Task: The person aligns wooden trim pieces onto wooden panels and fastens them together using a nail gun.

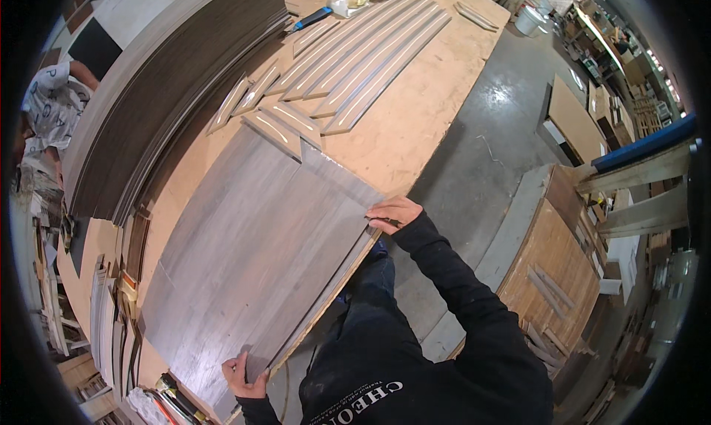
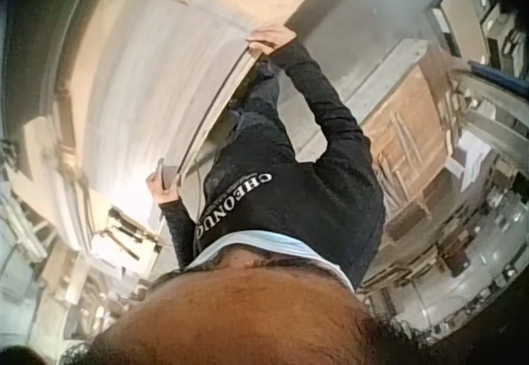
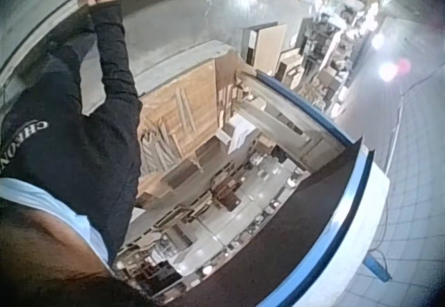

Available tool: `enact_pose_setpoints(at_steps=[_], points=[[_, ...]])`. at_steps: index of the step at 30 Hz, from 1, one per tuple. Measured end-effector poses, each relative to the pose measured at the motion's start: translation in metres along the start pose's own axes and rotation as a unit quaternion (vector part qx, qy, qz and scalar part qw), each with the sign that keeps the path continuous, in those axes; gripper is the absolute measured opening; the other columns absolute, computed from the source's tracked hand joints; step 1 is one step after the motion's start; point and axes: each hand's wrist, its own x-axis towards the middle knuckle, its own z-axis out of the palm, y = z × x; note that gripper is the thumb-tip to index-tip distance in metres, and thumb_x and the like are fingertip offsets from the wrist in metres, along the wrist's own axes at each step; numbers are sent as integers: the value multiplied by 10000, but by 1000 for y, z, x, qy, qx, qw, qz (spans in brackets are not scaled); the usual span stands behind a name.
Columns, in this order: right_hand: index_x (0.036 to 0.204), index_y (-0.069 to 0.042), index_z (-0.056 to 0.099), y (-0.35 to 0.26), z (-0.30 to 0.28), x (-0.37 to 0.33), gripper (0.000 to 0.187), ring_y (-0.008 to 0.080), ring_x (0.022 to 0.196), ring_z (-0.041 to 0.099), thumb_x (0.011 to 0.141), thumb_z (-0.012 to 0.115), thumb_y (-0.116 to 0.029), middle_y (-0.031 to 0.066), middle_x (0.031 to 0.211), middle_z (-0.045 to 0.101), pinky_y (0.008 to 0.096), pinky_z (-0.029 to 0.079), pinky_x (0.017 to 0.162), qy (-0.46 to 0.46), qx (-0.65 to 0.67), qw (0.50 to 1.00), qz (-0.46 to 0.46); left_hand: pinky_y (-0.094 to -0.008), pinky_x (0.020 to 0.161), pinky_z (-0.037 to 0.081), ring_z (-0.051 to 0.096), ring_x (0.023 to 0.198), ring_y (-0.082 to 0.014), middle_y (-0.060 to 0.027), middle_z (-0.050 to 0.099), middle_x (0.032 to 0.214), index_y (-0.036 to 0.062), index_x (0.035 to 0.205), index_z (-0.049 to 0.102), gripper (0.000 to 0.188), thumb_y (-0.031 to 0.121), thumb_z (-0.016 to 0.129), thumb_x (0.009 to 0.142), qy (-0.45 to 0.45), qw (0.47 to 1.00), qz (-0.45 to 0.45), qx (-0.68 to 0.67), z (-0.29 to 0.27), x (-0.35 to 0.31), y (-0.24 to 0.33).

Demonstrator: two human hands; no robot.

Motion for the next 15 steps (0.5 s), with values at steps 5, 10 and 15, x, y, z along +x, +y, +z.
enact_pose_setpoints(at_steps=[5,10,15], points=[[847,-89,664,3,3,-1,170,196,789,606,682,700,-112,56,853,648,283,469,709,15,10,1000,-7,-365,764,389,457,844,-285,-126,426,882,50,1015,611,626,108,726,402,19,999,26,34,5,1,2],[821,-96,666,6,4,0,148,193,779,607,678,701,-107,52,848,648,284,470,698,20,13,999,-26,-383,757,385,459,844,-294,-127,446,872,52,1026,612,654,105,736,386,26,996,51,73,7,0,-2],[815,-97,663,9,6,0,142,194,765,606,678,700,-104,47,826,648,288,471,691,19,-5,999,-27,-355,761,406,461,856,-272,-122,440,902,55,1073,600,669,133,741,424,11,994,57,93,6,1,-1]])
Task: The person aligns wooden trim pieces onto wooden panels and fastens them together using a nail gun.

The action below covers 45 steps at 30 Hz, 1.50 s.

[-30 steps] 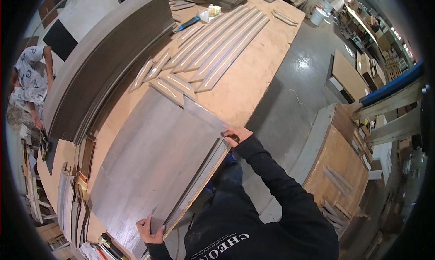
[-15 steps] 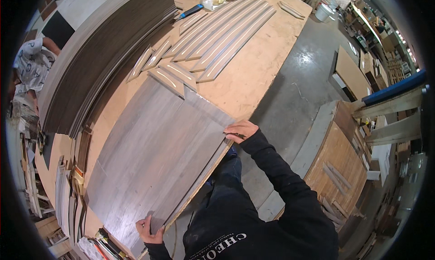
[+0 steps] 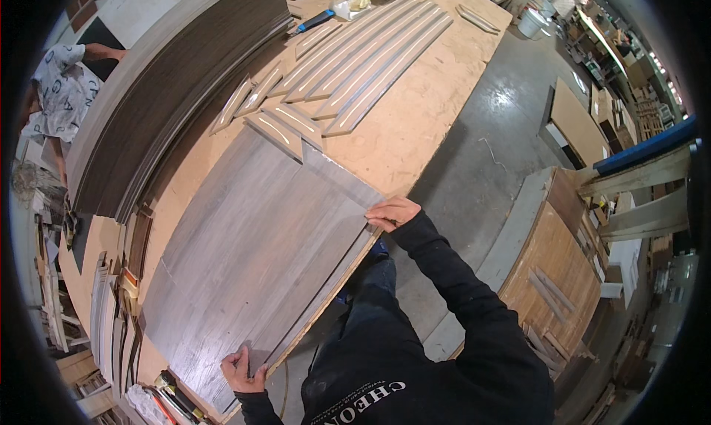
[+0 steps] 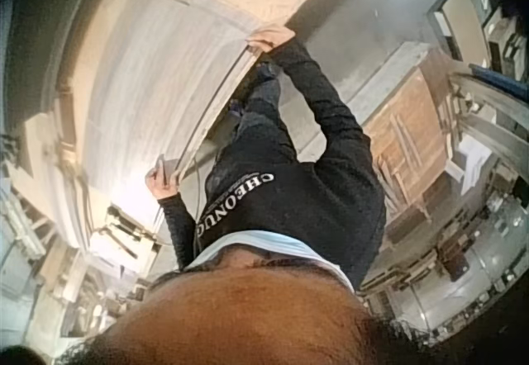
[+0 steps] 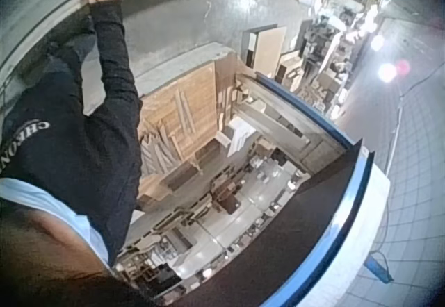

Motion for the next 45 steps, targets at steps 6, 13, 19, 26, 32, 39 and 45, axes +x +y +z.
enact_pose_setpoints(at_steps=[6,13,19,26,32,39,45], points=[[806,-94,662,-2,-2,4,131,195,754,606,680,697,-89,50,809,647,295,474,684,1,18,1000,-9,-365,755,409,464,851,-274,-124,445,896,49,1065,600,665,152,738,423,-10,999,23,24,1,1,-7],[894,-63,640,-24,-21,24,251,183,634,589,672,722,-146,62,784,635,276,469,574,-12,87,986,139,-387,788,407,480,897,-300,-151,469,947,23,1169,505,768,208,730,459,4,996,14,-83,-17,24,27],[1043,-84,554,0,30,110,353,276,721,601,728,617,-230,138,804,615,354,478,652,-110,-25,971,212,-379,838,393,482,954,-347,-189,504,1009,-1,1115,505,608,124,720,561,42,988,120,-85,-14,160,93],[994,-95,534,12,60,147,285,306,760,583,732,593,-191,151,807,602,393,461,668,-76,-46,968,233,-337,791,433,529,864,-270,-157,534,976,33,1145,497,561,160,699,637,18,982,82,-169,77,327,131],[915,-90,466,24,57,155,247,371,737,549,718,605,-145,163,874,525,457,448,625,-31,-26,974,221,-325,792,434,517,877,-270,-165,501,993,31,1182,458,566,75,638,647,61,984,14,-165,135,407,145],[942,-90,463,21,43,157,277,371,738,555,721,611,-167,162,873,538,447,451,626,-83,1,963,256,-371,917,376,436,1061,-349,-151,433,1211,64,1244,392,670,-38,563,604,0,984,146,102,103,446,157],[1024,-76,458,8,49,160,401,348,784,559,703,651,-219,164,894,541,416,456,683,-140,25,963,227,-370,894,387,444,1054,-325,-140,482,1139,91,1258,375,733,-5,622,574,-119,957,164,209,68,436,156]])
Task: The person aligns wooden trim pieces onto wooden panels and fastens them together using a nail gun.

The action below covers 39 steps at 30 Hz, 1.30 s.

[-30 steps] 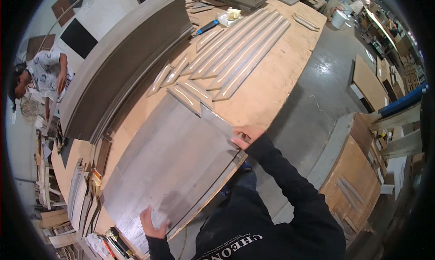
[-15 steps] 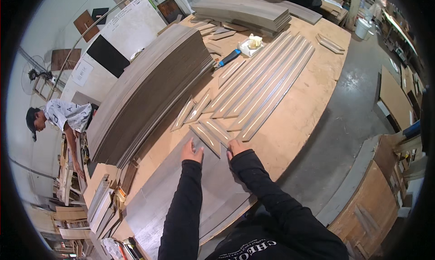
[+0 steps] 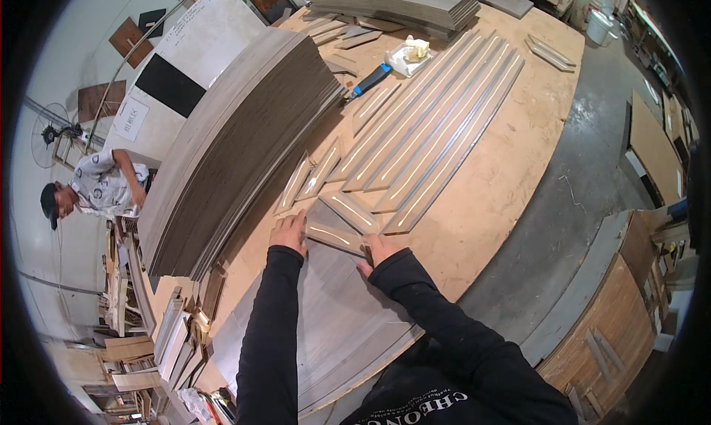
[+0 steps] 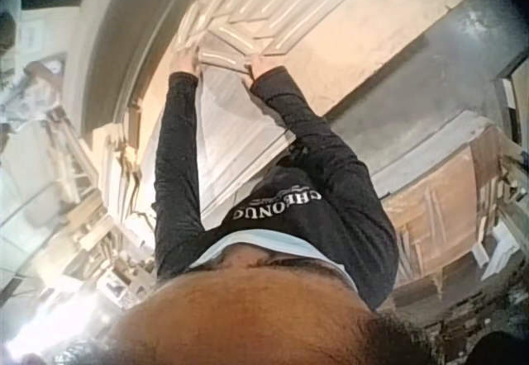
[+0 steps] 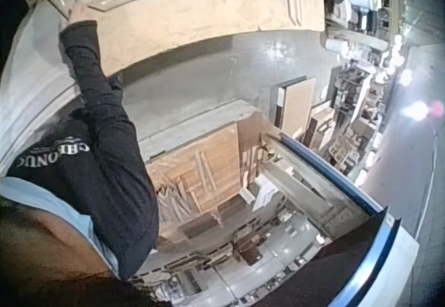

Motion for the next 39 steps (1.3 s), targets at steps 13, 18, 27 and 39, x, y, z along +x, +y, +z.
enact_pose_setpoints(at_steps=[13,18,27,39], points=[[1069,-77,525,-18,35,60,453,238,958,533,668,643,-253,67,1009,584,392,390,833,-60,-257,953,-150,-379,756,442,549,859,-305,-129,566,937,105,1194,422,614,-18,570,611,25,995,77,-64,9,-16,-5],[950,-69,564,-31,47,72,283,254,951,534,683,573,-161,101,972,585,366,397,839,-64,-286,947,-129,-377,756,445,539,887,-303,-134,553,988,107,1236,381,677,17,612,606,138,987,28,-79,28,-40,-15],[1175,-52,444,-70,8,0,654,234,839,577,602,691,-248,118,950,596,326,455,774,-90,165,976,-112,-356,875,419,484,1070,-228,-141,473,1209,-4,1268,335,666,263,667,756,187,511,-48,-837,9,-110,48],[1272,-54,334,-21,-1,-74,588,88,708,491,766,619,-137,65,885,558,211,394,615,-334,609,712,105,-405,982,300,367,1203,-308,-139,421,1273,57,1175,498,560,168,672,655,251,940,193,-129,-95,-168,86]])
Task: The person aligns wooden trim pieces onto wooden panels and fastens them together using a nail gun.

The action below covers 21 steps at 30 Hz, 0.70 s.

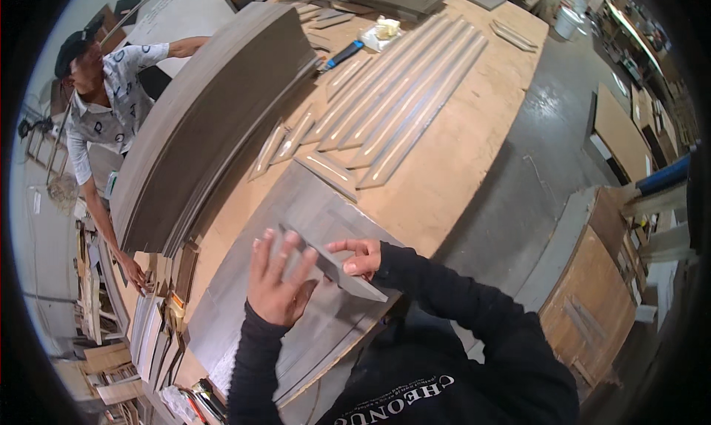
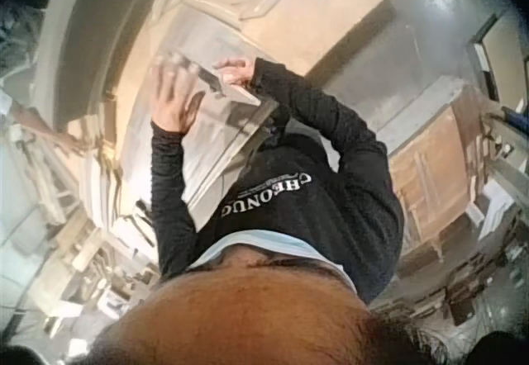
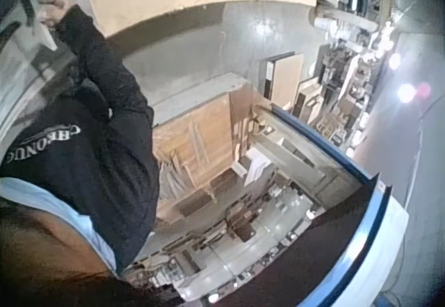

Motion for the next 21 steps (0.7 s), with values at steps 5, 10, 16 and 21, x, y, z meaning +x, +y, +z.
enact_pose_setpoints(at_steps=[5,10,16,21], points=[[1243,-78,387,14,21,-30,509,51,555,457,789,609,-144,-19,683,539,194,359,516,-38,77,994,66,-384,907,395,520,1052,-261,-83,550,1120,84,1080,570,372,171,599,719,-153,955,242,83,-16,12,19],[1268,-76,363,5,-14,-60,555,162,984,527,786,619,-178,107,1151,518,302,421,852,192,-61,971,-127,-368,800,456,563,895,-282,-89,575,968,51,1032,547,471,45,673,579,-159,973,169,-15,13,30,-8],[1078,-117,561,34,-42,-102,410,224,848,539,704,682,-231,83,954,556,331,432,728,309,-562,739,-204,-356,812,444,533,967,-285,-105,554,1049,78,1034,530,524,44,702,540,-301,950,67,-55,68,24,-34],[975,-152,628,52,-52,-96,350,233,814,510,668,685,-309,48,875,538,348,378,688,326,-634,665,-224,-352,822,437,524,970,-278,-95,550,1074,92,1039,537,519,33,695,549,-369,923,94,-56,98,35,-27]])
